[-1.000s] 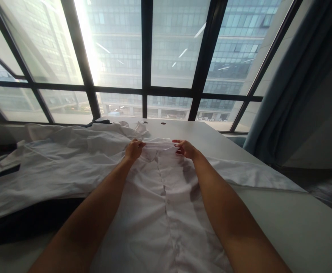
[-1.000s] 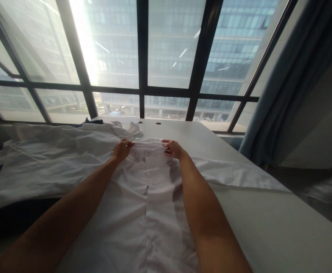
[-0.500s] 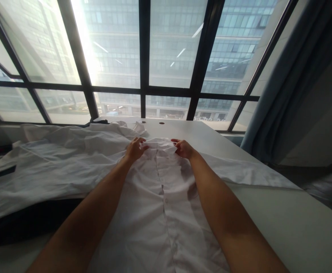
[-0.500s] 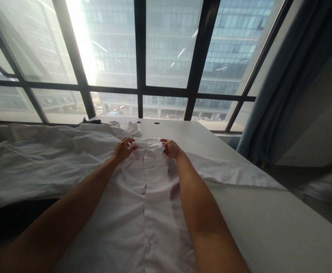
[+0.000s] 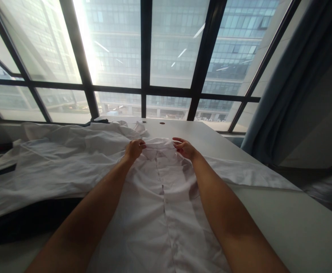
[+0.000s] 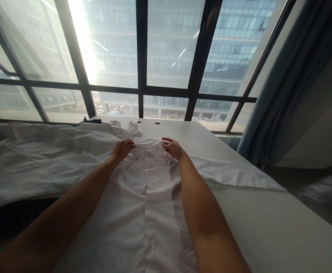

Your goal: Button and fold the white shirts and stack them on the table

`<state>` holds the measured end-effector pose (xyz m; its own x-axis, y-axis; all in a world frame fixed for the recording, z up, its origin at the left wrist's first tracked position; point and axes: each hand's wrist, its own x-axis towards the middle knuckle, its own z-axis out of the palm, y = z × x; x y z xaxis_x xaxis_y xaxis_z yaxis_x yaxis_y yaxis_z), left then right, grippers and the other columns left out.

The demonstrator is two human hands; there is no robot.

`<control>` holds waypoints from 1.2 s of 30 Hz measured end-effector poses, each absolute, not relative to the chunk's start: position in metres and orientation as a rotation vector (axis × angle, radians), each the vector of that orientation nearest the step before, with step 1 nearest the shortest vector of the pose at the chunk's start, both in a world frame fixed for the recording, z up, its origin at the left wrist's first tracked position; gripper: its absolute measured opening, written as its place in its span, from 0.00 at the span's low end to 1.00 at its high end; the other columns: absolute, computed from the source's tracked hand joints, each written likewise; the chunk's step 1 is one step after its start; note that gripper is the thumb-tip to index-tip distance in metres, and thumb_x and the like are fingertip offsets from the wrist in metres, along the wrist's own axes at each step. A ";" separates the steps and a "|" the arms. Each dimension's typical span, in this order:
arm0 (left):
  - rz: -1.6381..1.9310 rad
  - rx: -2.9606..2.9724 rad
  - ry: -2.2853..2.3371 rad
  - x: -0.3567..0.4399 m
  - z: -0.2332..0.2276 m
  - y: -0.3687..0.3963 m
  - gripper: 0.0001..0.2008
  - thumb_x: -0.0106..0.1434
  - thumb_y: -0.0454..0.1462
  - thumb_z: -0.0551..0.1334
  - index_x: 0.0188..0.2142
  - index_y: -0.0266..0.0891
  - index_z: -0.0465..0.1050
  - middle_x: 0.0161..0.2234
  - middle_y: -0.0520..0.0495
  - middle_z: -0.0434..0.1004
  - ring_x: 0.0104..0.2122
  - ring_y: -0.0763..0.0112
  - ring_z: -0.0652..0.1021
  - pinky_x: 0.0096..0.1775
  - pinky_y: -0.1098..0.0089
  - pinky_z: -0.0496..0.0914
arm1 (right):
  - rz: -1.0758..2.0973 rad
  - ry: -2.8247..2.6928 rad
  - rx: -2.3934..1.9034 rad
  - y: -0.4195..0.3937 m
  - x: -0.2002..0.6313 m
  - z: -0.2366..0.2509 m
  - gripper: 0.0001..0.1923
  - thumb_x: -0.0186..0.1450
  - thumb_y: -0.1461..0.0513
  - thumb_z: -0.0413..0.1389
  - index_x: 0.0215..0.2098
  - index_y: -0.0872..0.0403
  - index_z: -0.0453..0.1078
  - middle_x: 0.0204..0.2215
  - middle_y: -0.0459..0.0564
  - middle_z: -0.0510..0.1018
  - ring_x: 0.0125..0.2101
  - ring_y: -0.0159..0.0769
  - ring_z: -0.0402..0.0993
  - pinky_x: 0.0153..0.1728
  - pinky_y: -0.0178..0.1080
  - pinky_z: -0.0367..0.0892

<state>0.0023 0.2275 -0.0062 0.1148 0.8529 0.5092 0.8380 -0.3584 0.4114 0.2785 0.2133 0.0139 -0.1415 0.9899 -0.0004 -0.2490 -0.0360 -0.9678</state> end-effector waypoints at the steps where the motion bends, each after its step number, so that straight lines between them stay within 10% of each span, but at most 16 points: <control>1: 1.077 2.325 1.782 0.001 -0.005 0.227 0.07 0.62 0.38 0.63 0.39 0.42 0.80 0.39 0.48 0.82 0.42 0.63 0.78 0.45 0.69 0.69 | 1.450 -1.107 -0.966 0.214 0.280 0.013 0.24 0.50 0.75 0.56 0.44 0.54 0.68 0.31 0.45 0.77 0.29 0.30 0.73 0.31 0.32 0.68; 13: 0.860 2.435 1.907 0.003 -0.004 0.221 0.14 0.68 0.35 0.54 0.43 0.43 0.79 0.42 0.42 0.80 0.45 0.59 0.77 0.45 0.67 0.69 | 1.621 -0.956 -1.022 0.222 0.281 0.016 0.30 0.47 0.77 0.50 0.48 0.54 0.63 0.29 0.46 0.74 0.25 0.32 0.72 0.27 0.35 0.71; 26: 1.080 2.248 1.928 0.002 -0.015 0.228 0.15 0.70 0.34 0.50 0.47 0.40 0.74 0.44 0.40 0.80 0.46 0.60 0.78 0.46 0.67 0.68 | 1.441 -1.325 -1.223 0.215 0.286 0.011 0.12 0.58 0.63 0.64 0.39 0.55 0.69 0.25 0.43 0.71 0.21 0.25 0.64 0.20 0.27 0.61; 36: 1.255 2.198 1.814 0.002 -0.022 0.236 0.12 0.70 0.35 0.52 0.45 0.40 0.74 0.43 0.42 0.82 0.44 0.61 0.80 0.43 0.70 0.68 | 1.695 -1.074 -0.919 0.220 0.295 0.015 0.18 0.54 0.74 0.59 0.40 0.52 0.66 0.24 0.42 0.72 0.20 0.26 0.67 0.18 0.26 0.60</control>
